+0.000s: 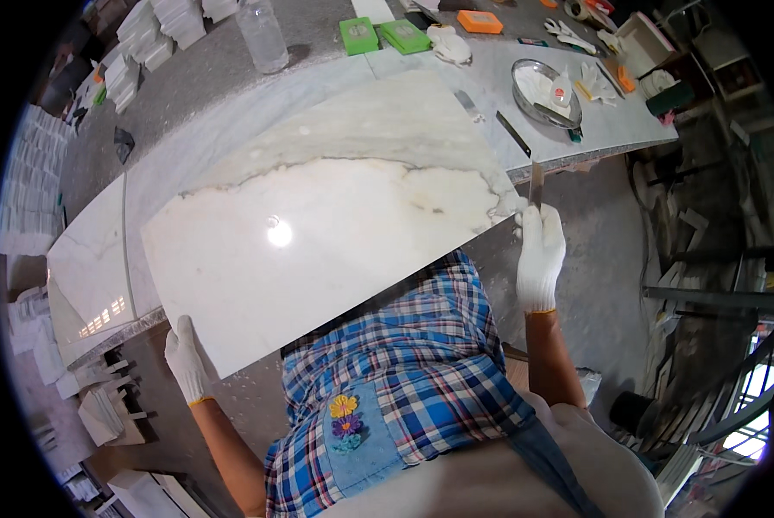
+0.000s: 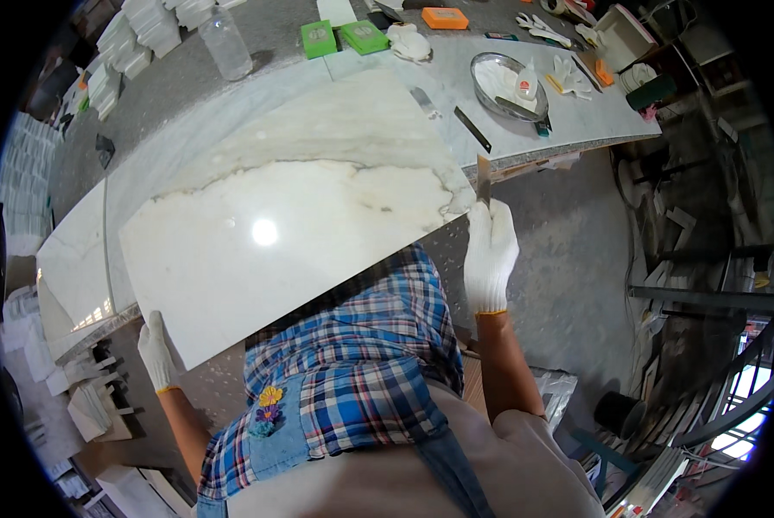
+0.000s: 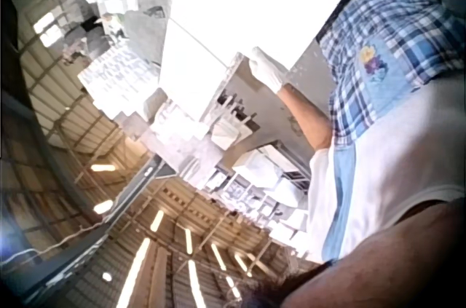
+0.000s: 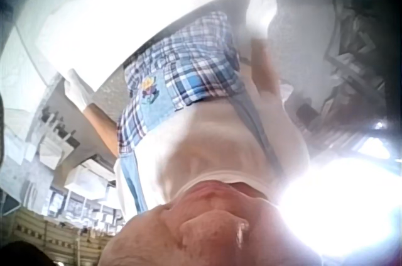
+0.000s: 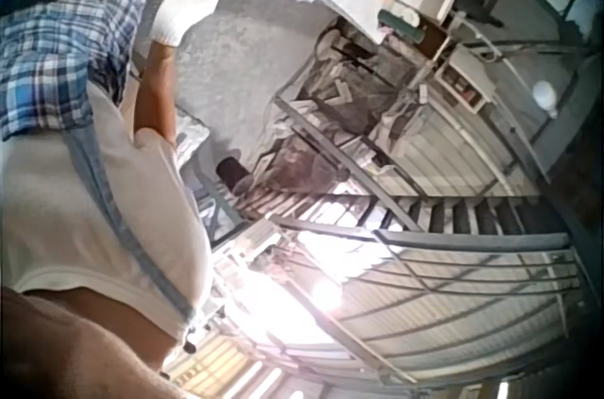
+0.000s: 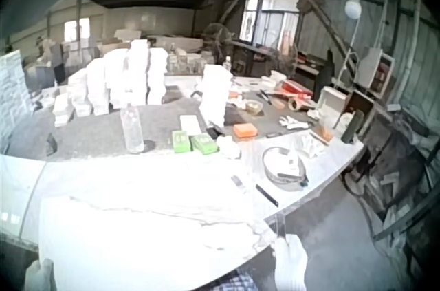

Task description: The person uses a metal scraper to remove a white residue from the surface of a large white tile. They hold the tile steady with one hand while scraping with the other, working methodically across the surface to clear the material.

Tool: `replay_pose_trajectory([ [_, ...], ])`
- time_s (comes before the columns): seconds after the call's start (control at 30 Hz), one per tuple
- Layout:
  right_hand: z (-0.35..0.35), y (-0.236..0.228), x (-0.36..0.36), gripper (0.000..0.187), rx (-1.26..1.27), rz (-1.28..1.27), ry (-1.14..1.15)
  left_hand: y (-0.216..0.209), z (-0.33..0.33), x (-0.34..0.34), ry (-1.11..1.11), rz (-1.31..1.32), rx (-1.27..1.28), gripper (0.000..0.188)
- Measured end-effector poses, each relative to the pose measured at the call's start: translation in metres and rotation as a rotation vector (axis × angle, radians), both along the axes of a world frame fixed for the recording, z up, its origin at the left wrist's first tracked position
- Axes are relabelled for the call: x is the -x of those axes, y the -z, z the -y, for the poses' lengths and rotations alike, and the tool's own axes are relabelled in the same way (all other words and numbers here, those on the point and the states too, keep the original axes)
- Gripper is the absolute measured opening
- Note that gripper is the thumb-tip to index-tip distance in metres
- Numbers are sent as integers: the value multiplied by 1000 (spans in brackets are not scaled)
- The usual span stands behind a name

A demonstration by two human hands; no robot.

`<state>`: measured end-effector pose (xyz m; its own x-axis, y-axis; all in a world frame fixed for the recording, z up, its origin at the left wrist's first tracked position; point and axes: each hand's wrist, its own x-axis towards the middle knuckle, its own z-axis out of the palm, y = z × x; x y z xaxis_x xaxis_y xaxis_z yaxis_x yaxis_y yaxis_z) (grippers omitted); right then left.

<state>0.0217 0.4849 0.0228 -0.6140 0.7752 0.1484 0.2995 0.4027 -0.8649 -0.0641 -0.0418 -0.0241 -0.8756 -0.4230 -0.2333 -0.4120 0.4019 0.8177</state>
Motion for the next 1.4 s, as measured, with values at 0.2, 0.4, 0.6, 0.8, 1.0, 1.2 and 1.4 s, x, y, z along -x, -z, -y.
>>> replay_pose_trajectory([
  [0.2,27,17,21,29,249,-29,-244,-3,-3,0,7,-6,25,42],
  [0.4,-27,21,0,28,338,11,31,3,4,-2,8,-6,49,42],
  [0.6,-4,7,25,24,469,-327,0,-5,-10,-1,-32,-43,-28,39],
  [0.8,17,24,72,27,591,-467,32,-11,-17,-2,-30,-40,-37,37],
  [1.0,8,53,93,27,156,-238,-24,-7,-13,-2,-30,-32,-33,37],
  [1.2,73,36,116,36,123,15,-182,3,-7,-2,-26,-58,-42,37],
  [1.4,157,24,141,34,223,-102,-616,-1,-4,-3,-59,15,28,43],
])
